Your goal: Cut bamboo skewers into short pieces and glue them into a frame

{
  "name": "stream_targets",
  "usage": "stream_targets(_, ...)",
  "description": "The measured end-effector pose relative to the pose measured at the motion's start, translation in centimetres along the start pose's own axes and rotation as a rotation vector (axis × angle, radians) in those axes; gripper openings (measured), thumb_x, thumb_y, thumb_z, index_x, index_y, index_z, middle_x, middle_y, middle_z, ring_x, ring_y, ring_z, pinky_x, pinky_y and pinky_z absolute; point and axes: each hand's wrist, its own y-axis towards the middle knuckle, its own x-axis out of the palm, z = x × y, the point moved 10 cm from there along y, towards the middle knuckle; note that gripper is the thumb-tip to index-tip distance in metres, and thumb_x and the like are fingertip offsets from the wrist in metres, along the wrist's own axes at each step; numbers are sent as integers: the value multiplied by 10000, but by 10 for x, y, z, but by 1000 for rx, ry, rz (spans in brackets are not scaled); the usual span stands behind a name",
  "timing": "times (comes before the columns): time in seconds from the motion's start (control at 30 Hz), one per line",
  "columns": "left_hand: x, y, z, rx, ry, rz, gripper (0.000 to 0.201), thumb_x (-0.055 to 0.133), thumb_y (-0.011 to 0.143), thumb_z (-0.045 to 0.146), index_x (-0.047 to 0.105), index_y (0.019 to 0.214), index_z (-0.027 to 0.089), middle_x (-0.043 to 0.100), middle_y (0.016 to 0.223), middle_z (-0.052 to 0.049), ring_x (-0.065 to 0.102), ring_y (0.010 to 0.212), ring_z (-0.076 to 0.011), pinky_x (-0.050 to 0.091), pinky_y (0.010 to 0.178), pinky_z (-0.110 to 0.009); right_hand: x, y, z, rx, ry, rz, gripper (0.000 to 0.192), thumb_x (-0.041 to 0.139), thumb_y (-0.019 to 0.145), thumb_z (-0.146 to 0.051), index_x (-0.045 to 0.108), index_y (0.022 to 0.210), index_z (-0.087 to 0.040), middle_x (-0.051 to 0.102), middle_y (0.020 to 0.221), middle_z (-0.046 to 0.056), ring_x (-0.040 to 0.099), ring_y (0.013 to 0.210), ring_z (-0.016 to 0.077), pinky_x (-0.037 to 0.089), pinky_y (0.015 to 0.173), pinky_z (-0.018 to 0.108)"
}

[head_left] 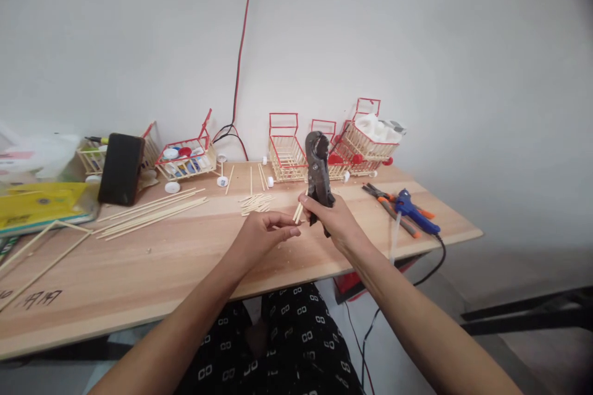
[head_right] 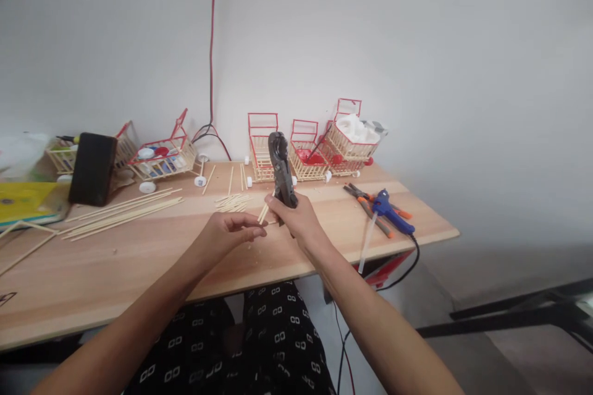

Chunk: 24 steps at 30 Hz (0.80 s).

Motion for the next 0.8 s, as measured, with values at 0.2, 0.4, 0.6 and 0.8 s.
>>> stream_targets(0.2, -6, -6, 21, 132, 152, 106, 128, 640, 759, 208, 726, 666, 187, 729, 739, 7, 633, 722, -132, 456, 723, -232, 9, -4, -6, 11, 40, -63, 341, 662, 737, -455, 553, 598, -163, 564, 565, 7, 507, 555, 129, 388, 557, 266)
stream_targets(0.4, -8, -9, 22, 159, 202, 115, 137, 632, 764, 214, 724, 666, 191, 725, 710, 12, 634, 697, -135, 448, 678, -230, 10, -5, -10, 23, 13, -68, 352, 698, 693, -488, 572, 650, -162, 578, 577, 7, 523, 562, 135, 400, 560, 267)
stream_targets(0.6, -7, -9, 16, 131, 199, 100, 149, 629, 776, 239, 723, 676, 183, 729, 737, -7, 638, 712, -148, 456, 685, -250, 14, -4, -9, 6, -29, -121, 360, 675, 708, -506, 615, 713, -151, 592, 572, 15, 540, 554, 142, 431, 570, 278)
stream_targets(0.8, 7, -7, 0, -16, -179, -72, 340, 682, 760, 335, 673, 1050, 157, 722, 1012, -105, 668, 930, -204, 512, 782, -306, 8, 0, -4, -5, -70, -80, 353, 668, 709, -503, 604, 693, -156, 598, 605, 25, 546, 584, 150, 444, 577, 275)
